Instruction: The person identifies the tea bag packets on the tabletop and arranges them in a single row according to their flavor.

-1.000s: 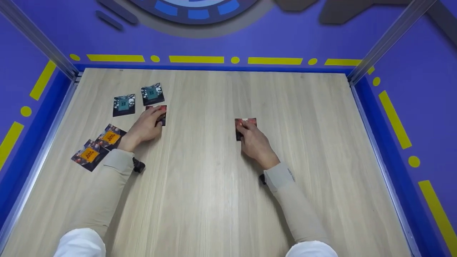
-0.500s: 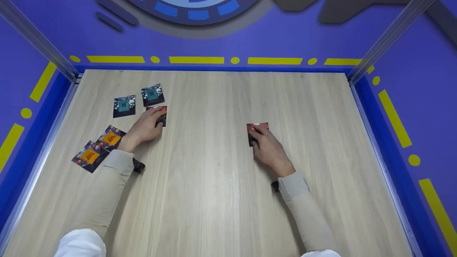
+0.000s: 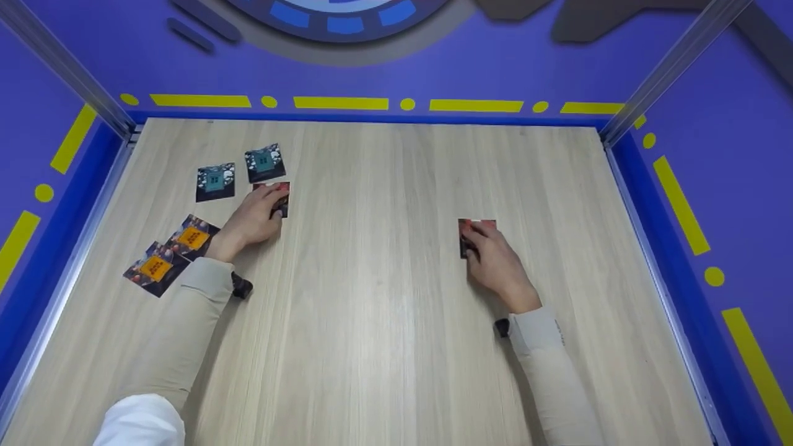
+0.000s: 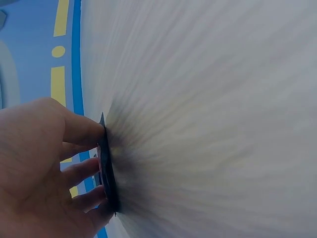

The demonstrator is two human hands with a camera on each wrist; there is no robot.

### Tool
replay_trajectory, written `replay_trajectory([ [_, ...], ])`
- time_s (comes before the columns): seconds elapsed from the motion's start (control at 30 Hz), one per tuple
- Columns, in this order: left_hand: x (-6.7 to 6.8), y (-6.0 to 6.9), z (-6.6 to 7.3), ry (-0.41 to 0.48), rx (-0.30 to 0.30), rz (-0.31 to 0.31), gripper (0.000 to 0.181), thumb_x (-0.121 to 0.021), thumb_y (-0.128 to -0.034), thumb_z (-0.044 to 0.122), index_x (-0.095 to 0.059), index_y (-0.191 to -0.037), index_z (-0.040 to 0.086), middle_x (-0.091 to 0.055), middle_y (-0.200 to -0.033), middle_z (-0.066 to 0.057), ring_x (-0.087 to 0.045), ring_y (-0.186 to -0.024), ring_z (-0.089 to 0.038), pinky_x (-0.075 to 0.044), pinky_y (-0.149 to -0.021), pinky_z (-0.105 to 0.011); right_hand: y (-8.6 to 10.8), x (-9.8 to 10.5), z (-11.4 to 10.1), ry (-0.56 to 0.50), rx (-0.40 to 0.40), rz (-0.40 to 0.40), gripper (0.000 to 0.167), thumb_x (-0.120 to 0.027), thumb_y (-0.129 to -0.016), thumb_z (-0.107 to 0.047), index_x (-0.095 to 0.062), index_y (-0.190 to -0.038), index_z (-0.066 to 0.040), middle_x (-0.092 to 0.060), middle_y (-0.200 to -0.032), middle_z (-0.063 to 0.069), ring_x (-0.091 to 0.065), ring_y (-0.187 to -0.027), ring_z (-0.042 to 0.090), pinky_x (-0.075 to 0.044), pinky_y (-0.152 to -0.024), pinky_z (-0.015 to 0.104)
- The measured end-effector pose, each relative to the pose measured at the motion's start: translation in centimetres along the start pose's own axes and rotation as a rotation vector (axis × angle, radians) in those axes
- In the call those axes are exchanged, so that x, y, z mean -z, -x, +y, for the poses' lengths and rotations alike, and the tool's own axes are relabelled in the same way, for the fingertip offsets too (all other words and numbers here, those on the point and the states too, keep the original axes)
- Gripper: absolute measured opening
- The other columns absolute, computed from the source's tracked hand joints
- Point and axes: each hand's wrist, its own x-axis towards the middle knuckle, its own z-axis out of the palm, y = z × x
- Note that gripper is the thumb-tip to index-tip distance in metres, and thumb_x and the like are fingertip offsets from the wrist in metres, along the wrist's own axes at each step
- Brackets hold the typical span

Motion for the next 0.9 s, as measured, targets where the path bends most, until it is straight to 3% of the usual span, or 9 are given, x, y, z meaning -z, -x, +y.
replay_trajectory([
  [0.27,0.1,0.2,0.5,-0.017,0.026,-0.009,0.055,-0.048,-0.1082,0.013,-0.044,-0.163,0.007,-0.031,-0.174,-0.016,-0.021,-0.163,-0.041,-0.021,-0.134,-0.052,0.4,0.0,0.4,0.004,-0.019,0.037,0.050,-0.059,-0.102,0.000,-0.053,-0.151,0.008,-0.045,-0.159,0.032,-0.044,-0.146,0.055,-0.042,-0.117,0.068],
  [0.57,-0.5,0.4,1.6,-0.050,0.004,0.003,0.054,-0.048,-0.1085,0.013,-0.045,-0.162,0.008,-0.033,-0.173,-0.016,-0.025,-0.162,-0.040,-0.026,-0.133,-0.053,0.5,-0.1,0.3,0.024,-0.043,0.061,0.051,-0.060,-0.100,0.001,-0.055,-0.150,0.007,-0.047,-0.157,0.032,-0.046,-0.144,0.055,-0.042,-0.116,0.067],
  [0.9,-2.9,1.0,4.3,-0.117,-0.099,0.040,0.053,-0.051,-0.1082,0.014,-0.047,-0.160,0.007,-0.038,-0.169,-0.017,-0.031,-0.159,-0.044,-0.035,-0.128,-0.057,0.3,-0.1,0.3,0.012,-0.041,0.051,0.050,-0.060,-0.100,0.001,-0.056,-0.150,0.007,-0.049,-0.156,0.031,-0.048,-0.143,0.054,-0.042,-0.116,0.067],
])
